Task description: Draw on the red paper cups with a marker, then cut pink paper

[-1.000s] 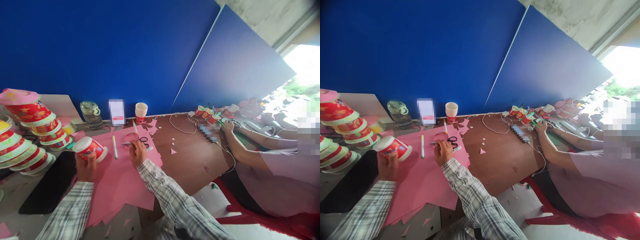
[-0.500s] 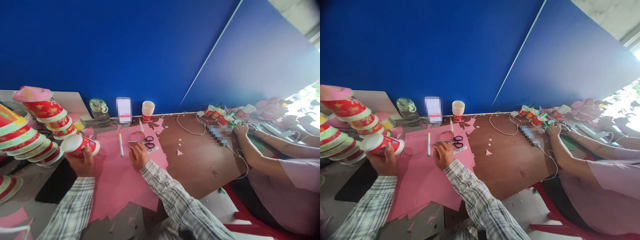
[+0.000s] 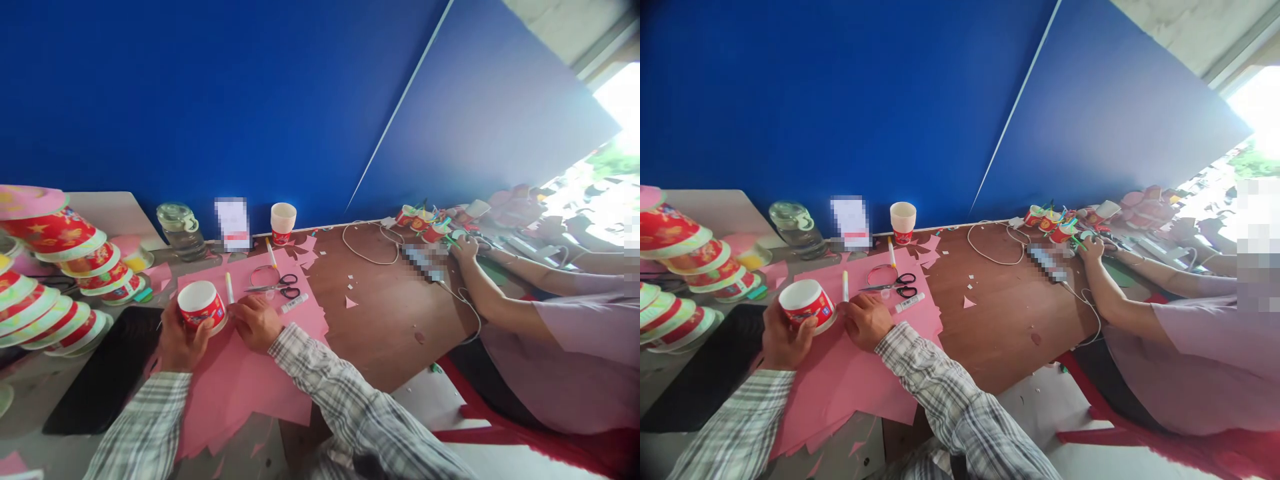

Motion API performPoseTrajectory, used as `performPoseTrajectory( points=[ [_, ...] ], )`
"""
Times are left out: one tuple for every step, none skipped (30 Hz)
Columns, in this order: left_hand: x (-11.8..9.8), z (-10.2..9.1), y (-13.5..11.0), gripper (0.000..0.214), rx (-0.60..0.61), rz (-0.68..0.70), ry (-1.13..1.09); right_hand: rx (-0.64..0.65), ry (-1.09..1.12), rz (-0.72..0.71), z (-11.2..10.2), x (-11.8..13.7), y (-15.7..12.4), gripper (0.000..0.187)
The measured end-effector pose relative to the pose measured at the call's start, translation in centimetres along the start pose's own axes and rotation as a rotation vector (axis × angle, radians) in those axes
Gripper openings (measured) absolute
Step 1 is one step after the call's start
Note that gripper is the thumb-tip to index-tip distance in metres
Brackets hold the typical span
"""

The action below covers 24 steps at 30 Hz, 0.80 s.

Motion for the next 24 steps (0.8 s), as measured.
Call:
performPoseTrajectory(
  points=[
    [0.0, 0.0, 0.1, 0.084, -0.002, 0.004, 0.007, 0.011, -0.021, -0.022, 0.2, 0.1, 0.0, 0.04],
    [0.0, -0.2, 0.1, 0.085, -0.011, 0.006, 0.019, 0.019, -0.045, -0.038, 0.4, 0.2, -0.1, 0.04],
    [0.0, -0.3, 0.2, 0.085, -0.02, 0.007, 0.034, 0.024, -0.073, -0.047, 0.6, 0.2, -0.1, 0.04],
    [-0.1, -0.5, 0.3, 0.085, -0.029, 0.006, 0.045, 0.027, -0.103, -0.051, 0.7, 0.1, -0.1, 0.04],
    [-0.3, -0.6, 0.3, 0.084, -0.035, 0.008, 0.051, 0.033, -0.135, -0.049, 0.9, 0.0, -0.2, 0.04],
    [-0.5, -0.7, 0.3, 0.084, -0.035, 0.012, 0.052, 0.042, -0.172, -0.047, 1.1, -0.1, -0.2, 0.04],
    [-0.6, -0.7, 0.4, 0.083, -0.027, 0.016, 0.054, 0.053, -0.208, -0.048, 1.3, -0.1, -0.3, 0.039],
    [-0.7, -0.6, 0.4, 0.083, -0.022, 0.015, 0.057, 0.067, -0.237, -0.059, 1.5, -0.1, -0.3, 0.038],
    [-0.7, -0.5, 0.5, 0.083, -0.012, 0.011, 0.061, 0.08, -0.258, -0.073, 1.6, 0.0, -0.4, 0.037],
    [-0.6, -0.4, 0.5, 0.082, 0.002, 0.003, 0.066, 0.092, -0.269, -0.087, 1.8, 0.1, -0.4, 0.036],
    [-0.5, -0.2, 0.6, 0.081, 0.016, -0.006, 0.071, 0.102, -0.27, -0.096, 1.9, 0.1, -0.4, 0.035],
    [-0.4, 0.0, 0.7, 0.079, 0.033, -0.012, 0.072, 0.107, -0.264, -0.1, 2.0, 0.1, -0.4, 0.035],
    [-0.3, 0.2, 0.7, 0.077, 0.051, -0.011, 0.07, 0.108, -0.253, -0.098, 2.0, 0.0, -0.4, 0.034],
    [-0.4, 0.4, 0.8, 0.075, 0.065, -0.003, 0.064, 0.105, -0.238, -0.09, 2.0, -0.1, -0.4, 0.033],
    [-0.5, 0.5, 0.9, 0.073, 0.072, 0.007, 0.06, 0.1, -0.222, -0.078, 1.9, -0.3, -0.4, 0.031],
    [-0.6, 0.5, 1.0, 0.071, 0.074, 0.019, 0.057, 0.094, -0.209, -0.063, 1.9, -0.5, -0.4, 0.03],
    [-0.8, 0.5, 1.1, 0.071, 0.071, 0.027, 0.057, 0.085, -0.199, -0.042, 1.9, -0.7, -0.4, 0.028],
    [-1.0, 0.5, 1.1, 0.07, 0.069, 0.03, 0.056, 0.076, -0.193, -0.017, 1.9, -1.0, -0.4, 0.026],
    [-1.1, 0.5, 1.1, 0.07, 0.068, 0.029, 0.051, 0.069, -0.193, 0.009, 1.9, -1.4, -0.5, 0.025],
    [-1.2, 0.5, 1.1, 0.07, 0.073, 0.027, 0.038, 0.061, -0.196, 0.037, 1.9, -1.7, -0.6, 0.025],
    [-1.4, 0.7, 1.0, 0.069, 0.085, 0.026, 0.021, 0.059, -0.202, 0.06, 2.0, -2.0, -0.7, 0.025],
    [-1.5, 0.9, 0.9, 0.069, 0.097, 0.025, 0.003, 0.061, -0.207, 0.076, 2.1, -2.2, -0.8, 0.026],
    [-1.5, 1.1, 0.9, 0.068, 0.11, 0.023, -0.016, 0.052, -0.213, 0.092, 2.2, -2.4, -0.9, 0.029],
    [-1.5, 1.3, 0.8, 0.068, 0.124, 0.021, -0.033, 0.044, -0.213, 0.1, 2.2, -2.6, -0.9, 0.032]
  ],
)
Point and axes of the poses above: each hand's wrist, its own y-axis towards the middle knuckle, its own z-axis out of the palm, x = y × z, the point moved 10 cm from there along y, towards the middle knuckle, and after that the axes turned 2 degrees about y, right-handed, at the moved point
